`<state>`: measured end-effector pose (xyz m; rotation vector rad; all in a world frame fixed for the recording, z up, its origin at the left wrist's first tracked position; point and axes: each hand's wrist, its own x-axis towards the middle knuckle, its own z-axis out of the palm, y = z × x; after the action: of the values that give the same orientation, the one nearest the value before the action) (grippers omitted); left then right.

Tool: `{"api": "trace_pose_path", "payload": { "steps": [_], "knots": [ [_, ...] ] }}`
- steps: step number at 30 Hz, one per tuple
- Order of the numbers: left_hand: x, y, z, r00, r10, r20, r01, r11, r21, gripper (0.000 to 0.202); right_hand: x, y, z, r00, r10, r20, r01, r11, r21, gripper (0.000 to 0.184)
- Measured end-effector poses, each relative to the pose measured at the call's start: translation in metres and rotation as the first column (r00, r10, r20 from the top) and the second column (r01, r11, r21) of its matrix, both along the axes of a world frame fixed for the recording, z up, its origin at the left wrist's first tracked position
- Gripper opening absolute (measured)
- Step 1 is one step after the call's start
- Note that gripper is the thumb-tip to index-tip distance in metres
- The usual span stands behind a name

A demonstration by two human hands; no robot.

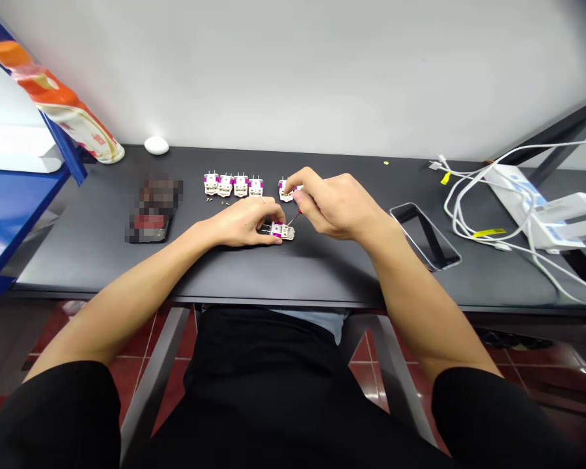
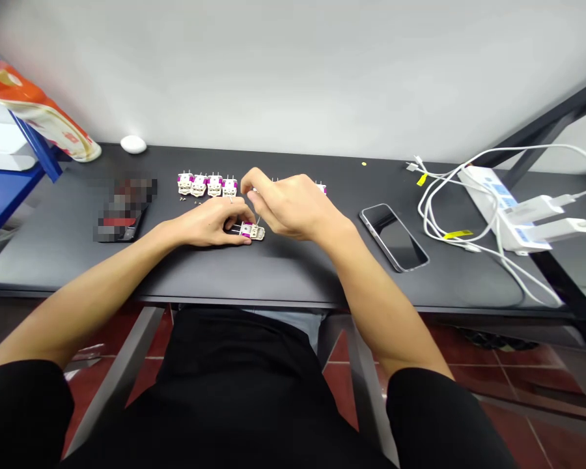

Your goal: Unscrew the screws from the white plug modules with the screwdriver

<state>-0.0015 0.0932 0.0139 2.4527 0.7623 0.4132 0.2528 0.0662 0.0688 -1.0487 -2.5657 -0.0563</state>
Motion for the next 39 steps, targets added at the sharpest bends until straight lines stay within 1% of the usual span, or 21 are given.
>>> {"api": "trace_pose_path", "payload": {
  "steps": [4, 6, 8, 11, 15, 19, 23, 29, 31, 34, 36, 38, 39],
  "knots": [
    [0.0005, -0.0008, 0.001, 1.0, 0.011, -0.014, -0.011, 1.0, 0.008, 0.034, 0.002, 0.0019, -0.0021, 0.998, 0.051, -0.046, -0.048, 0.997, 0.058, 0.04],
    [0.0008, -0.001, 0.0014, 1.0, 0.014, -0.019, -0.014, 1.0, 0.004, 0.033, 0.0023, 0.0013, -0.0016, 0.995, 0.084, -0.044, -0.082, 0.995, 0.056, 0.04],
    [0.0009, -0.0009, 0.0013, 1.0, 0.009, -0.016, -0.009, 1.0, 0.003, 0.033, 0.0017, 0.0004, -0.001, 0.995, 0.095, -0.029, -0.093, 0.994, 0.049, 0.035],
    [0.0006, -0.0003, 0.0001, 1.0, -0.007, -0.006, 0.007, 1.0, 0.003, 0.032, 0.0005, 0.0003, -0.0011, 0.998, 0.059, -0.014, -0.059, 0.998, 0.034, 0.028],
    [-0.0002, 0.0, -0.0013, 1.0, -0.005, -0.001, 0.005, 1.0, 0.012, 0.034, 0.001, 0.0023, -0.0019, 1.0, 0.013, 0.0, -0.013, 1.0, -0.006, 0.033],
    [-0.0003, -0.0003, 0.0, 1.0, 0.002, -0.002, -0.002, 1.0, 0.017, 0.034, 0.0016, 0.0014, -0.0004, 0.998, 0.058, -0.012, -0.058, 0.998, -0.002, 0.036],
    [0.0, -0.0003, 0.0014, 1.0, 0.001, -0.012, -0.001, 1.0, 0.016, 0.031, -0.0001, -0.0019, 0.0019, 0.995, 0.095, -0.006, -0.095, 0.995, 0.018, 0.036],
    [-0.0007, 0.0008, -0.0006, 1.0, -0.015, -0.009, 0.015, 1.0, 0.005, 0.033, 0.0016, 0.001, -0.0008, 1.0, 0.007, -0.003, -0.007, 1.0, -0.013, 0.032],
    [-0.0009, 0.0005, -0.0003, 1.0, -0.007, -0.015, 0.007, 1.0, 0.007, 0.034, 0.0033, 0.0028, -0.0025, 0.999, 0.036, -0.03, -0.036, 0.999, -0.004, 0.033],
    [-0.0007, -0.0006, 0.0013, 1.0, 0.001, -0.028, 0.0, 1.0, 0.009, 0.035, 0.0047, 0.0036, -0.0039, 0.993, 0.107, -0.058, -0.106, 0.994, 0.026, 0.038],
    [-0.0005, -0.0011, 0.0022, 1.0, -0.001, -0.03, 0.001, 1.0, 0.009, 0.035, 0.0044, 0.0032, -0.004, 0.993, 0.104, -0.057, -0.102, 0.994, 0.045, 0.034],
    [-0.0005, -0.0011, 0.0023, 1.0, -0.005, -0.031, 0.005, 1.0, 0.007, 0.034, 0.0038, 0.0031, -0.004, 0.997, 0.06, -0.048, -0.058, 0.997, 0.047, 0.026],
    [-0.0005, -0.001, 0.002, 0.999, -0.005, -0.032, 0.005, 1.0, 0.009, 0.034, 0.0036, 0.0033, -0.004, 0.998, 0.037, -0.044, -0.035, 0.999, 0.042, 0.025]
  ]
}}
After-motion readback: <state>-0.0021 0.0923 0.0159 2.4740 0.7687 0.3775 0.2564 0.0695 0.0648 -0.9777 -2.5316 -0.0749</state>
